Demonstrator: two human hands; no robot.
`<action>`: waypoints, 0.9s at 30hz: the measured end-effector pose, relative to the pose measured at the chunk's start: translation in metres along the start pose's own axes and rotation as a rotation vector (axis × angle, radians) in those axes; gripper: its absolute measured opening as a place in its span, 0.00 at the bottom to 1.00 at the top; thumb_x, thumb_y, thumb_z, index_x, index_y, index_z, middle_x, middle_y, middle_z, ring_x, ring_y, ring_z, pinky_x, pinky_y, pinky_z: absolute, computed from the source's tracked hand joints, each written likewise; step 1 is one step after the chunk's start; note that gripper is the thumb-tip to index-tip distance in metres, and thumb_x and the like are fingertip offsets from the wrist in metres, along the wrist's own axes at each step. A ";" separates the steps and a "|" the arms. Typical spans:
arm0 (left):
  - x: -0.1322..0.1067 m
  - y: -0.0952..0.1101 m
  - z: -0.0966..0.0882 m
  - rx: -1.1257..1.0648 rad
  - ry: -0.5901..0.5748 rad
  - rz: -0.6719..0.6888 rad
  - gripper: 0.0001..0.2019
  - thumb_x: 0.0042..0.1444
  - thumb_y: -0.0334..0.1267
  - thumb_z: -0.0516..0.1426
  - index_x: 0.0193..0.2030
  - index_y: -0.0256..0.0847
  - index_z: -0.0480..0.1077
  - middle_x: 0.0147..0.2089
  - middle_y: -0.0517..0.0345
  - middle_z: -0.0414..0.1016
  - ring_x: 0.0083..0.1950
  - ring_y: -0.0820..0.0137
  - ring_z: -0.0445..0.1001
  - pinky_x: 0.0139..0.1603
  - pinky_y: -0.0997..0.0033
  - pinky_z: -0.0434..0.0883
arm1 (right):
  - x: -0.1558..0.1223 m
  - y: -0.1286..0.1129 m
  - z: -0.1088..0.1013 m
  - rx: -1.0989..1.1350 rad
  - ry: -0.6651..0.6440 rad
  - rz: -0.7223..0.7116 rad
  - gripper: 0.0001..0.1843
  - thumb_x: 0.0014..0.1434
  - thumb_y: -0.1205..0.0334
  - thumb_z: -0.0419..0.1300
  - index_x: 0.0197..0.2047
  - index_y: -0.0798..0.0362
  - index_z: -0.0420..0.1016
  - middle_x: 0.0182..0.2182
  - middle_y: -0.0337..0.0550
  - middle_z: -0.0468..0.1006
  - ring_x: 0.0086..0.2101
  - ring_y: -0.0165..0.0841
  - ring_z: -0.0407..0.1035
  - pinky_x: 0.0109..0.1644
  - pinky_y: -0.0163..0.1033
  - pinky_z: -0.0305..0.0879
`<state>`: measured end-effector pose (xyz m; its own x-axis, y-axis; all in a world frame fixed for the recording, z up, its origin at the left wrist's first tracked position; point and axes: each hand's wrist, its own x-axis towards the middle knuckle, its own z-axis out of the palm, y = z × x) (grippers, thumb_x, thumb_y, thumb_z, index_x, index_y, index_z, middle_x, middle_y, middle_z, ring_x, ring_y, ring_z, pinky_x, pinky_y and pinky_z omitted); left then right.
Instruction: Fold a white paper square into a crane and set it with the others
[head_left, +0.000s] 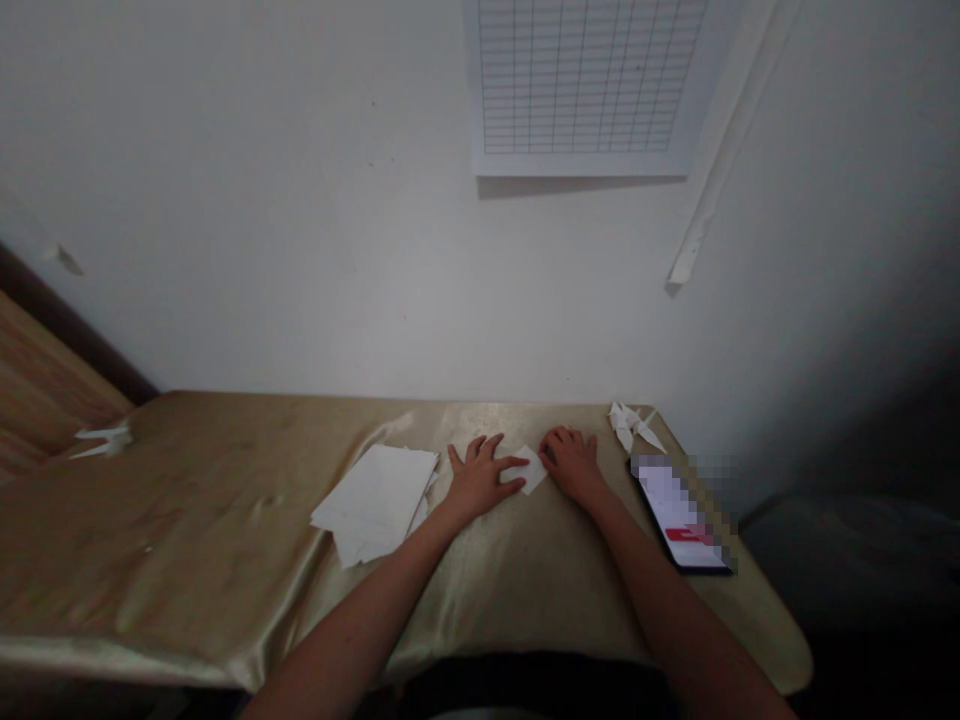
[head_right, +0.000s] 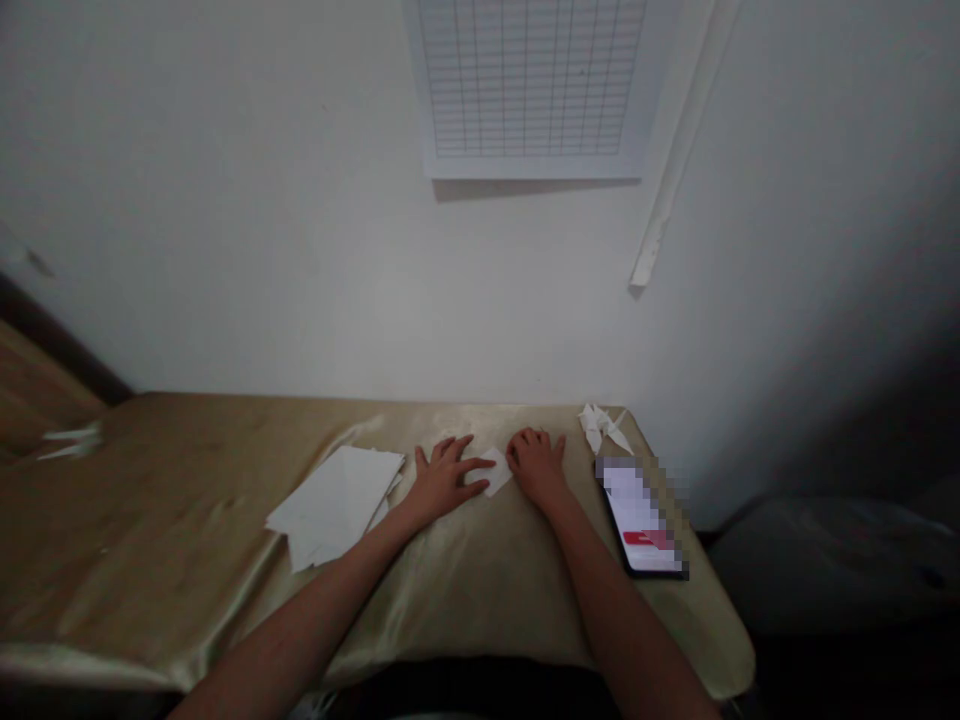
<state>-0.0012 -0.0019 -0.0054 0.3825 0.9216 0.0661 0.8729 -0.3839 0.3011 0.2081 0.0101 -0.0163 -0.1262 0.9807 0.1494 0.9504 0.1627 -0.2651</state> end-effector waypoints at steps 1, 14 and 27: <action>0.000 0.000 -0.001 -0.003 -0.002 0.001 0.20 0.60 0.57 0.61 0.59 0.73 0.71 0.76 0.59 0.56 0.76 0.41 0.48 0.63 0.13 0.36 | 0.001 0.000 0.001 -0.016 0.006 0.001 0.11 0.69 0.56 0.52 0.49 0.47 0.73 0.55 0.48 0.72 0.59 0.48 0.61 0.66 0.72 0.44; -0.001 -0.005 -0.005 -0.063 -0.038 0.099 0.25 0.53 0.57 0.65 0.59 0.61 0.73 0.75 0.63 0.60 0.75 0.41 0.50 0.66 0.15 0.32 | -0.004 0.003 -0.002 0.097 -0.002 -0.036 0.11 0.68 0.57 0.54 0.49 0.46 0.74 0.55 0.46 0.73 0.60 0.47 0.60 0.67 0.76 0.36; 0.000 -0.014 -0.007 -0.065 -0.013 0.183 0.25 0.58 0.60 0.61 0.61 0.62 0.71 0.70 0.61 0.67 0.74 0.45 0.54 0.67 0.18 0.28 | -0.010 -0.002 -0.013 0.194 -0.104 -0.120 0.18 0.62 0.53 0.62 0.55 0.36 0.78 0.58 0.43 0.71 0.62 0.45 0.58 0.70 0.67 0.32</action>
<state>-0.0162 0.0039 -0.0027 0.5369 0.8360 0.1133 0.7674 -0.5397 0.3461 0.2108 -0.0011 -0.0046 -0.2730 0.9574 0.0947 0.8557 0.2866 -0.4309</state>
